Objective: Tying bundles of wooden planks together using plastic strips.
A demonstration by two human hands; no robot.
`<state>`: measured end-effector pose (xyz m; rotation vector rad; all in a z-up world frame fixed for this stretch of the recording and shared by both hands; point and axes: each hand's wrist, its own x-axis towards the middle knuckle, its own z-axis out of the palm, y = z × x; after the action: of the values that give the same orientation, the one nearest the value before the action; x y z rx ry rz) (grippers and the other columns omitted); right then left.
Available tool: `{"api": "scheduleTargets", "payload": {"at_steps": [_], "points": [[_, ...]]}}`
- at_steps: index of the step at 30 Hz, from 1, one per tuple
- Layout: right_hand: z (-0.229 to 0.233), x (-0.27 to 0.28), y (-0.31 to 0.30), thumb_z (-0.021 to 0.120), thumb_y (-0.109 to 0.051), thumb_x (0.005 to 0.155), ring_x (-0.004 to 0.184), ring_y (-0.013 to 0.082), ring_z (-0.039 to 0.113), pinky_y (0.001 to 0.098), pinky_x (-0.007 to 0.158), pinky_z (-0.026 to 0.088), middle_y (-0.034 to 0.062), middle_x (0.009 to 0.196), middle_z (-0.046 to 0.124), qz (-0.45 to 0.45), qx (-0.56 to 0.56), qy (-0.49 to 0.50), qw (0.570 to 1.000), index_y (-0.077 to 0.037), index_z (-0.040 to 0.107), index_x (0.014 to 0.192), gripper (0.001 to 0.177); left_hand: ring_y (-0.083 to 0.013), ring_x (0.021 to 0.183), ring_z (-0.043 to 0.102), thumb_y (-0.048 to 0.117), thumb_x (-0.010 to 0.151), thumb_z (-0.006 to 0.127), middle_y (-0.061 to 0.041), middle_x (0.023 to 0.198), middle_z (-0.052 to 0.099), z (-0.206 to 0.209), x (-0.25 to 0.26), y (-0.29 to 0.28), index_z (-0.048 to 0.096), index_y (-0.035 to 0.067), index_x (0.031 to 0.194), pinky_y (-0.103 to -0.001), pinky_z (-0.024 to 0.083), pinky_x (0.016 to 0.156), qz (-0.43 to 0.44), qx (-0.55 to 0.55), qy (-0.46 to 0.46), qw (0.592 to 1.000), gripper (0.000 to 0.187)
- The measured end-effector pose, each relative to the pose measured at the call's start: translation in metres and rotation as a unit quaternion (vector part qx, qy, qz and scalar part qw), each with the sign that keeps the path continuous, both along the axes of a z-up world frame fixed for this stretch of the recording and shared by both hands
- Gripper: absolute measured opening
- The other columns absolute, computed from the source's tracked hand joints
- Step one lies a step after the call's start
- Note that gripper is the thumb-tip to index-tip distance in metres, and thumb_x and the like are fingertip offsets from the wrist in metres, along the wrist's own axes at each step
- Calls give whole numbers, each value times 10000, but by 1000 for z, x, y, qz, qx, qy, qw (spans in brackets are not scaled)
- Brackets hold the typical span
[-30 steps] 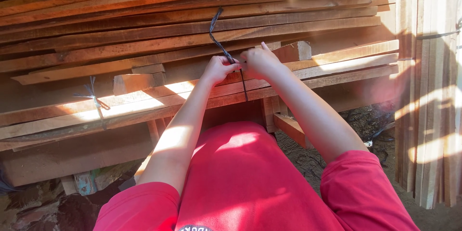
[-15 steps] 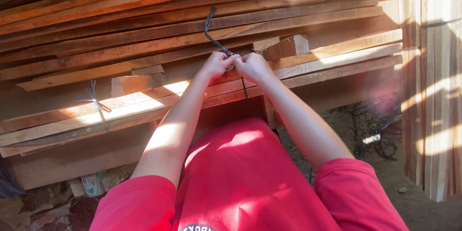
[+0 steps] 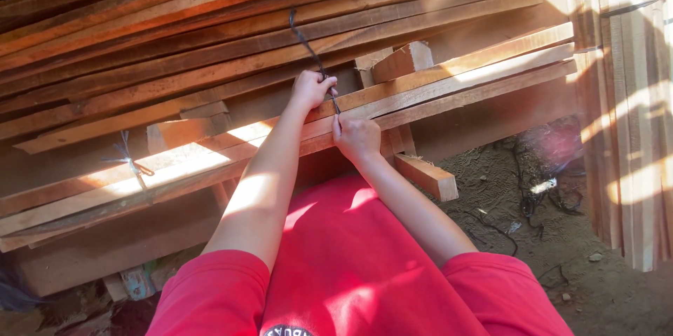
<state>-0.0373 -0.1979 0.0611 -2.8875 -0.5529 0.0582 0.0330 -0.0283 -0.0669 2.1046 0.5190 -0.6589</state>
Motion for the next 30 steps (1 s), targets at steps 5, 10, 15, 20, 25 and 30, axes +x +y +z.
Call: {"api": "scheduleTargets", "payload": {"at_steps": [5, 10, 15, 20, 25, 30], "points": [[-2, 2, -1, 582, -322, 924, 442, 274, 663, 384, 475, 523, 46, 421, 563, 46, 42, -81, 995, -241, 536, 522, 412, -188, 1033, 730, 684, 902, 586, 68, 790, 777, -11, -4, -2, 807, 328, 832, -368, 565, 913, 31, -10, 51, 998, 425], [-16, 0, -2, 616, -326, 907, 419, 248, 649, 370, 481, 519, 36, 406, 546, 61, 34, -118, 991, -240, 541, 534, 391, -335, 1314, 593, 863, 802, 528, -98, 1275, 725, 113, -20, 10, 812, 269, 1059, -466, 487, 1100, -49, -32, 144, 988, 706], [-23, -1, -5, 608, -337, 930, 426, 248, 657, 381, 487, 520, 36, 415, 552, 61, 38, -114, 991, -234, 540, 552, 398, -295, 1274, 623, 656, 877, 650, 3, 1253, 737, 124, -34, 5, 775, 413, 1124, -451, 515, 1070, -81, -22, 84, 993, 368], [-9, 1, -5, 624, -340, 962, 457, 264, 665, 390, 504, 520, 42, 423, 531, 31, 96, -95, 990, -235, 530, 576, 410, -259, 879, 746, 529, 967, 605, 22, 794, 752, 90, -61, -22, 771, 376, 857, -422, 598, 785, 3, 130, -142, 981, 251], [-12, -2, -8, 586, -347, 1043, 505, 294, 694, 419, 541, 543, 79, 469, 571, 9, 138, -73, 988, -198, 592, 700, 374, -253, 854, 744, 592, 948, 589, 65, 718, 731, 84, -48, -24, 762, 395, 803, -412, 594, 772, 55, 139, -90, 985, 300], [13, 1, -5, 560, -284, 1067, 657, 364, 721, 484, 640, 552, 126, 624, 664, -23, 229, 41, 972, -217, 686, 910, 212, -313, 999, 726, 496, 889, 647, 3, 841, 775, 102, -22, -12, 799, 329, 796, -428, 562, 853, 93, 45, 22, 994, 245]]}}
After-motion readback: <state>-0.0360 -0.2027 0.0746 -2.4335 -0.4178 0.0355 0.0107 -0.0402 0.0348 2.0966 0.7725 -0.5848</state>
